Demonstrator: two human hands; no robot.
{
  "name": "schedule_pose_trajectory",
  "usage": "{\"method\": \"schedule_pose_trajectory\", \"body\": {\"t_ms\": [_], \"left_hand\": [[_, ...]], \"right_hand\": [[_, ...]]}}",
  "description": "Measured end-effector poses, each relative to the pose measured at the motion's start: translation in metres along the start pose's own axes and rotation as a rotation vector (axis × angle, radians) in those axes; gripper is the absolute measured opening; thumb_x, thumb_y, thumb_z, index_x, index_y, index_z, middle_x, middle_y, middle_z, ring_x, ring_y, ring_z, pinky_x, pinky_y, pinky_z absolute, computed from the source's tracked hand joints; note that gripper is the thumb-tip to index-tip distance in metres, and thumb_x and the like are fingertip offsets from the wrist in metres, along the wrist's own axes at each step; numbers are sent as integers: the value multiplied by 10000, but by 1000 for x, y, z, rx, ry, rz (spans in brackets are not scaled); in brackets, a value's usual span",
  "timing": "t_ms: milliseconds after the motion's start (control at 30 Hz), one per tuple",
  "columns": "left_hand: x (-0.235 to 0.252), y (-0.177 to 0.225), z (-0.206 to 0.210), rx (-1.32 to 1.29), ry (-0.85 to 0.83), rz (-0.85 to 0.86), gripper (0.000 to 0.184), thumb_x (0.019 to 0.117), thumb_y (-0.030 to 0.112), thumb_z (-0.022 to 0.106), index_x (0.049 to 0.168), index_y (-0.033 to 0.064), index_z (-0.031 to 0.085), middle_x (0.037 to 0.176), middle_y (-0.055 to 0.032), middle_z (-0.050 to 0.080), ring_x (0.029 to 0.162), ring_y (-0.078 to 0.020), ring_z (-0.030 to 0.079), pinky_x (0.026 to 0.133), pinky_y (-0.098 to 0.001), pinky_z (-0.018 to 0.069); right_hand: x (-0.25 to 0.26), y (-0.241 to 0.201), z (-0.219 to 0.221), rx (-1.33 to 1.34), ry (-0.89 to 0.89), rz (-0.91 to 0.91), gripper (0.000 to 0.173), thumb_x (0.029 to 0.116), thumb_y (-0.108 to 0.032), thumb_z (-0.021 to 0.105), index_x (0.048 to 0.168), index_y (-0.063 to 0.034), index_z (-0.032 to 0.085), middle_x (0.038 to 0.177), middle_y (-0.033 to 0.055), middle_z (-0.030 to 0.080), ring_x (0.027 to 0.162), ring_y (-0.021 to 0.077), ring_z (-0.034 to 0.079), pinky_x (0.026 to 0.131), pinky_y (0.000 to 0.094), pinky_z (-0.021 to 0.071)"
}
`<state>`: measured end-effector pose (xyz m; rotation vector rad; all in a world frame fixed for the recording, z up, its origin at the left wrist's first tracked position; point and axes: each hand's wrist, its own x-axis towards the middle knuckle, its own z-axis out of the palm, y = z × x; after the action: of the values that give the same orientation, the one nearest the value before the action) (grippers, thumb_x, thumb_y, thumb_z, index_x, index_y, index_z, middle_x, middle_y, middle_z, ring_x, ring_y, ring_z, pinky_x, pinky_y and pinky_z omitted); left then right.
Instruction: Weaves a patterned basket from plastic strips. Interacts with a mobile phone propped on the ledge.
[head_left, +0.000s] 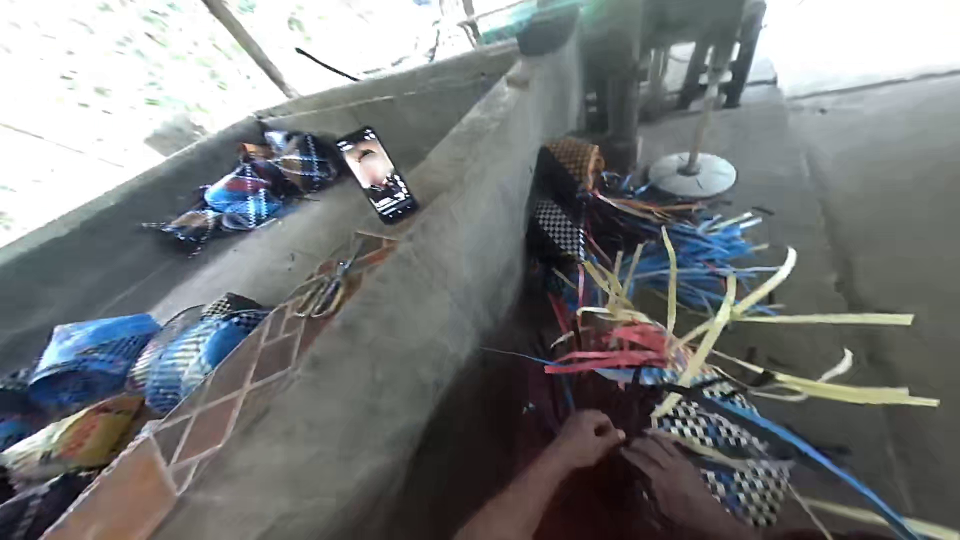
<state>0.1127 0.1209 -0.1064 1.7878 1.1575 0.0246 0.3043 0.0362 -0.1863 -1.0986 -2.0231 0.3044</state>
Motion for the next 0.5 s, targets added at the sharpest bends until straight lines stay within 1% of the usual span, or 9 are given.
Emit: {"method": "schedule_pose_trajectory", "body": {"t_ms": [33,100,167,267,300,367,433,467,500], "left_hand": [[1,0,2,-1,10,-1,374,1067,251,552,1154,-89,682,1212,-256,663,1173,-348,630,1070,-496,467],[2,0,3,8,2,12,364,1076,230,530,1169,-89,680,1239,-254,653,1198,-349,621,1088,-494,455],[3,0,3,39,-34,59,360,1083,212,516,1203,-88,674,1271,-264,642,1233,-366,606,1111,-505,440],[5,4,2,191,-101,148,343,1087,168,495,1234,-104,644,1258,-299,619,1227,-425,590,1096,-537,442],[5,8,2,267,-111,135,334,1083,157,501,1249,-96,642,1281,-302,603,1245,-437,576,1102,-542,442],[3,20,5,371,-115,84,319,1064,129,527,1284,-75,634,1384,-296,552,1324,-442,524,1139,-542,420],[3,23,8,349,-99,66,326,1055,109,533,1312,-75,612,1437,-291,520,1366,-436,493,1162,-535,399],[4,20,9,302,-86,74,334,1055,101,531,1322,-87,600,1439,-299,519,1365,-435,497,1167,-529,395],[6,17,9,237,-78,76,346,1059,94,523,1335,-106,584,1432,-308,525,1361,-432,504,1173,-523,385]], "right_hand": [[2,-3,-6,-2,-50,51,365,786,105,673,1107,-36,775,1117,210,723,1046,445,694,881,571,590],[8,-6,-16,82,-82,161,297,834,114,662,1098,16,754,1175,282,684,1073,481,680,880,583,587],[21,-8,-21,164,-39,255,150,890,64,648,1007,58,742,1089,277,697,976,428,712,835,545,601],[37,-6,-14,266,42,416,139,918,3,647,966,94,741,958,265,705,888,387,709,831,519,585],[41,-7,-11,302,34,523,186,951,-45,638,1007,104,734,996,274,703,928,389,702,873,524,569],[51,-11,-13,412,-5,787,338,1025,-145,588,1226,120,645,1182,303,665,1077,401,669,972,538,524],[60,-13,-18,583,23,954,444,1043,-145,554,1430,62,491,1243,259,626,1005,324,664,857,492,556],[61,-16,-22,664,61,997,475,1046,-128,542,1480,40,444,1223,241,634,936,287,669,793,465,565],[59,-20,-26,729,111,1012,453,1047,-103,520,1464,52,437,1136,215,637,833,237,661,735,425,572]]}}
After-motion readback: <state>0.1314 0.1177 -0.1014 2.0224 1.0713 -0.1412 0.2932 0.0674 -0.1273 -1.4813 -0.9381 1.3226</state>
